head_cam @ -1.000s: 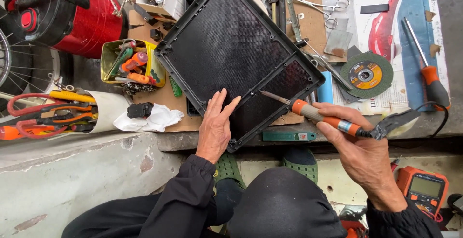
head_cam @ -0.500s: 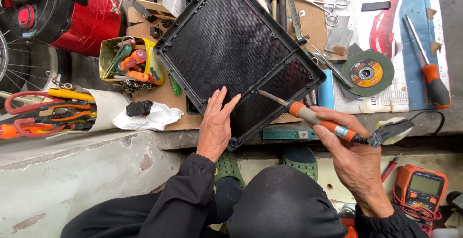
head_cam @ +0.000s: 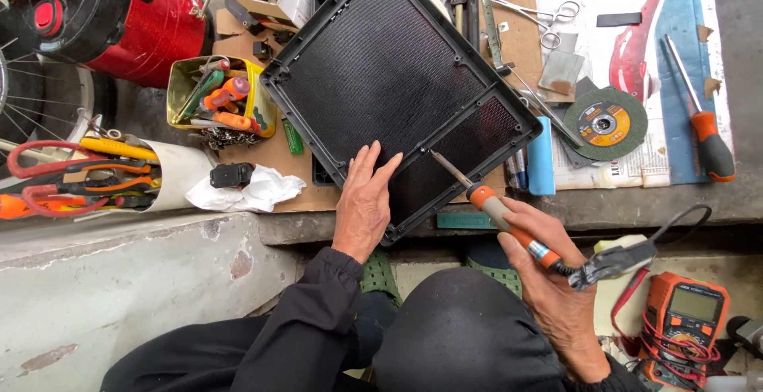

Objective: Using a soldering iron to weld or repair a plastic casing by melting the edges together.

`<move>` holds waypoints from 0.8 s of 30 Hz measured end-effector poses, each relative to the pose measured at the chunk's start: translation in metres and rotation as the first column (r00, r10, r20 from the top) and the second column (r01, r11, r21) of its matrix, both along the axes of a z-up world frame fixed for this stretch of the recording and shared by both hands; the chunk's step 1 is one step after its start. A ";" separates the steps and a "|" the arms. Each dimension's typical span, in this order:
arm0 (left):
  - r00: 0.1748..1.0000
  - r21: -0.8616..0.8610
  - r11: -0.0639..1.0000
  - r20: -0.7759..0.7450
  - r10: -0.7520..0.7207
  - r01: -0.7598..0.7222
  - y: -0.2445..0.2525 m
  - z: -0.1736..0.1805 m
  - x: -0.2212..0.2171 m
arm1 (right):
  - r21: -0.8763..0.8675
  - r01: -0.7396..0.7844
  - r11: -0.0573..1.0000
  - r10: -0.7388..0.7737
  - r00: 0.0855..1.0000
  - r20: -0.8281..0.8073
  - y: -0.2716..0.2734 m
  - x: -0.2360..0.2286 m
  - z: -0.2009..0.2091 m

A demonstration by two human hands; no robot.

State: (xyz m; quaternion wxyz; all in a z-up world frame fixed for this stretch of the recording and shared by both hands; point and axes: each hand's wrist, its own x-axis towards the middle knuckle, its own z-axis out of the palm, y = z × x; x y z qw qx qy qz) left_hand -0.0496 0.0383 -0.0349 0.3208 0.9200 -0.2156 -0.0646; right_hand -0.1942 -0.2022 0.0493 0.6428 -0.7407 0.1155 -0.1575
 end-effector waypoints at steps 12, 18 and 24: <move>0.784 -0.056 0.911 -0.532 0.320 -0.409 -0.049 0.038 0.049 | -0.075 0.020 0.997 -0.018 1.000 0.025 0.017 -0.005 0.000; 0.763 -0.085 0.906 -0.575 0.296 -0.415 -0.048 0.044 0.055 | -0.090 0.008 0.996 -0.002 0.998 0.063 0.033 -0.011 -0.008; 0.767 -0.044 0.907 -0.552 0.328 -0.419 -0.048 0.040 0.056 | -0.145 -0.009 0.989 0.018 0.998 0.060 0.040 -0.014 -0.006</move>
